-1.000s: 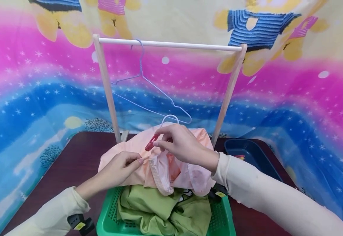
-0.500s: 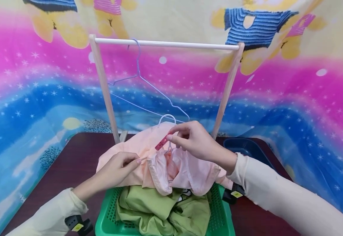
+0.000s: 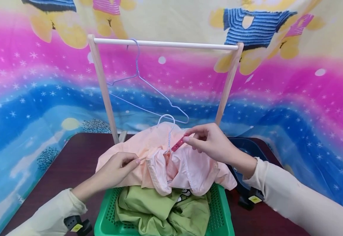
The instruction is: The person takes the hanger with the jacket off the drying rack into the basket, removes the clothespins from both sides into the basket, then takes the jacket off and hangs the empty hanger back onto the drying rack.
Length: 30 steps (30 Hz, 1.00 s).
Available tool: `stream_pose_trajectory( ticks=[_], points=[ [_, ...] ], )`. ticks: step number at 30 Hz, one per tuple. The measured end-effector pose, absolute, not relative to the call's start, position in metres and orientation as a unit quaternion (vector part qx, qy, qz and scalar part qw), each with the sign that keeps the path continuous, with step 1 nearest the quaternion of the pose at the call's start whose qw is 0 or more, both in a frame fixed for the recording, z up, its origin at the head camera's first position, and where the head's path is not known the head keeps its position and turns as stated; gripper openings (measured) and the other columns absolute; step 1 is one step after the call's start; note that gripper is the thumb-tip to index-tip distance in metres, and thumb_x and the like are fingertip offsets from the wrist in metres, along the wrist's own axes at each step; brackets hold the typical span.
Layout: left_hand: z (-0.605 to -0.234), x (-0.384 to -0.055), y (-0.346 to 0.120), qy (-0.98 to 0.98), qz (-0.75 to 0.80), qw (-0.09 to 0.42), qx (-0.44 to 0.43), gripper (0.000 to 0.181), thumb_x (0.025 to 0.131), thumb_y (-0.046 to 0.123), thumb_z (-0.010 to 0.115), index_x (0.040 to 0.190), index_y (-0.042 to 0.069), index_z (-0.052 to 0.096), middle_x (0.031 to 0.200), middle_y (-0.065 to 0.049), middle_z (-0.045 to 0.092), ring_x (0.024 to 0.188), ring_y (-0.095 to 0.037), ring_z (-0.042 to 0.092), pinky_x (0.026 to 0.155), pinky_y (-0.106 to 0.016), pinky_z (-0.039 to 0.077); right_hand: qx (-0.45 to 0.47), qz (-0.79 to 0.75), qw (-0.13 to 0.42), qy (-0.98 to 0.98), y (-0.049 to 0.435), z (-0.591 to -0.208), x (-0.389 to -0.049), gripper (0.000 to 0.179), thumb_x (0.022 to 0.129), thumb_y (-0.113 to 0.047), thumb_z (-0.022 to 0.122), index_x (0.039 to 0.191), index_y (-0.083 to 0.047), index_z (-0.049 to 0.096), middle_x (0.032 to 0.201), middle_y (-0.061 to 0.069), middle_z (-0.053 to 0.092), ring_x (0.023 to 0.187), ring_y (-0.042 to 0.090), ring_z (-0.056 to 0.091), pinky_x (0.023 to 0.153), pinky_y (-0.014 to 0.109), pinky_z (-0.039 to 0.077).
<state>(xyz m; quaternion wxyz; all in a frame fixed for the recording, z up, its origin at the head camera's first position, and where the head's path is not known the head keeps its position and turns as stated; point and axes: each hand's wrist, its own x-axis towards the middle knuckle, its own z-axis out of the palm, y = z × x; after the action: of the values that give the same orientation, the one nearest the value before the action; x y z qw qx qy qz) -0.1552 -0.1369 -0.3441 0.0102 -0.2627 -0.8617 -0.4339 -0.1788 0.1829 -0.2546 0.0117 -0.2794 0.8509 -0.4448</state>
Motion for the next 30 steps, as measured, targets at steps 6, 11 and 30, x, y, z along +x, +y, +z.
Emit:
stream_pose_trajectory(
  ticks=[6, 11, 30],
  points=[
    [-0.345, -0.156, -0.137, -0.860, -0.437, 0.009, -0.263, 0.031, 0.103, 0.018, 0.058, 0.072, 0.015, 0.060, 0.062, 0.011, 0.036, 0.058, -0.001, 0.036, 0.057, -0.022, 0.034, -0.260, -0.453, 0.008, 0.853, 0.198, -0.256, -0.177, 0.022, 0.099, -0.016, 0.067, 0.112, 0.000, 0.073, 0.069, 0.018, 0.061, 0.057, 0.016, 0.054, 0.052, 0.033, 0.050],
    [-0.345, -0.156, -0.138, -0.858, -0.440, 0.008, -0.264, 0.030, 0.103, 0.018, 0.058, 0.073, 0.015, 0.061, 0.062, 0.011, 0.037, 0.058, -0.001, 0.036, 0.057, -0.022, 0.034, -0.249, -0.451, 0.002, 0.857, 0.211, -0.257, -0.176, 0.022, 0.100, -0.017, 0.064, 0.112, -0.001, 0.073, 0.069, 0.016, 0.060, 0.056, 0.017, 0.055, 0.052, 0.033, 0.050],
    [-0.348, -0.158, -0.141, -0.858, -0.441, 0.000, -0.263, 0.030, 0.104, 0.018, 0.057, 0.074, 0.014, 0.062, 0.062, 0.010, 0.039, 0.058, -0.001, 0.038, 0.057, -0.022, 0.035, -0.199, -0.438, -0.029, 0.876, 0.274, -0.273, -0.177, 0.030, 0.107, -0.018, 0.052, 0.117, 0.006, 0.066, 0.067, -0.003, 0.060, 0.054, 0.019, 0.052, 0.053, 0.031, 0.050]
  ],
)
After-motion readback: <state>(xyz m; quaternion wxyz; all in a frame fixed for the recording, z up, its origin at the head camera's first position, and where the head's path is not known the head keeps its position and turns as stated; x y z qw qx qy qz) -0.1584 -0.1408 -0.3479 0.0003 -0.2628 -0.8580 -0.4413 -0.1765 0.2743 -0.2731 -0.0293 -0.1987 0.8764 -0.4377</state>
